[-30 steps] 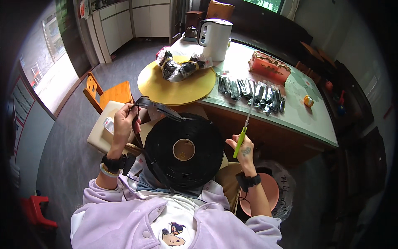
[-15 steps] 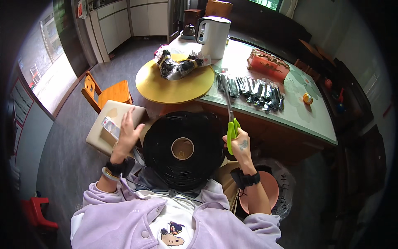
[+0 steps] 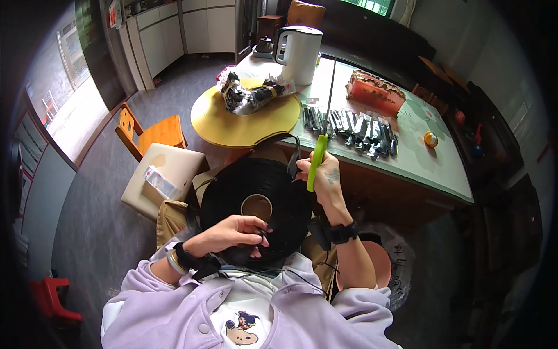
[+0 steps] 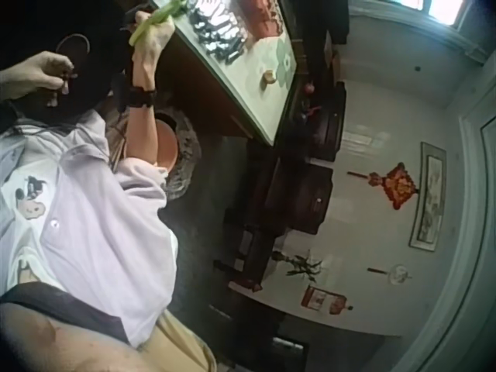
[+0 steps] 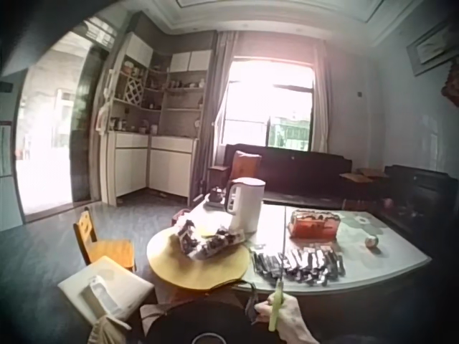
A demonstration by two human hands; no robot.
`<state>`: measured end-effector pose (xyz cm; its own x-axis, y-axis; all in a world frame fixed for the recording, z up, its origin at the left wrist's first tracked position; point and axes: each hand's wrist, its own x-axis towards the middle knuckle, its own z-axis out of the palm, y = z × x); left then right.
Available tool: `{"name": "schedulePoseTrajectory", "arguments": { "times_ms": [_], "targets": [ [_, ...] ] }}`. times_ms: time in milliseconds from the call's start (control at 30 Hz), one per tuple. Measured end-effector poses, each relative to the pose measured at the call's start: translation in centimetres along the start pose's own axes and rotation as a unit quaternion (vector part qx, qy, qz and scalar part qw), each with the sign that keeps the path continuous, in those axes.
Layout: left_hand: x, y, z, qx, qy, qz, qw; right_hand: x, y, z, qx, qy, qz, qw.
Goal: The recorder uses scissors to cut open small plastic wrappers and sorts the internal components into a container.
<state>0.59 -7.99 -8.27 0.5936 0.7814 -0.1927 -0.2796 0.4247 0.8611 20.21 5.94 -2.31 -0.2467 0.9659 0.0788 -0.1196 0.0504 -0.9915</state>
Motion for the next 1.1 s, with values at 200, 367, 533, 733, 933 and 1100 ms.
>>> {"name": "schedulePoseTrajectory", "arguments": {
  "times_ms": [200, 367, 533, 733, 933, 1100],
  "targets": [
    [-1.4, 1.2, -1.3, -0.018, 0.051, 0.007, 0.999, 1.5, 2.5, 0.5, -0.06, 0.013, -0.01, 0.998],
    [-1.7, 0.7, -3.6, -0.013, 0.112, 0.036, 0.993, 0.6, 2.9, 0.3, -0.123, -0.025, 0.02, 0.992],
    [-1.7, 1.6, -3.7, -0.08, 0.175, 0.096, 0.977, -2.5, 4.6, 0.5, -0.021, -0.118, 0.023, 0.992],
    [-0.1, 3.3, -2.8, -0.171, 0.192, 0.18, 0.949, -7.0, 6.3, 6.3, 0.116, -0.129, 0.086, 0.981],
    [0.3, 3.1, -2.5, -0.122, 0.217, 0.204, 0.947, -6.8, 5.0, 8.7, 0.123, -0.109, 0.079, 0.983],
    [-1.9, 2.5, -3.1, 0.067, 0.175, 0.069, 0.98, -5.1, 5.4, 7.4, 0.127, -0.04, 0.067, 0.989]
  ]
}}
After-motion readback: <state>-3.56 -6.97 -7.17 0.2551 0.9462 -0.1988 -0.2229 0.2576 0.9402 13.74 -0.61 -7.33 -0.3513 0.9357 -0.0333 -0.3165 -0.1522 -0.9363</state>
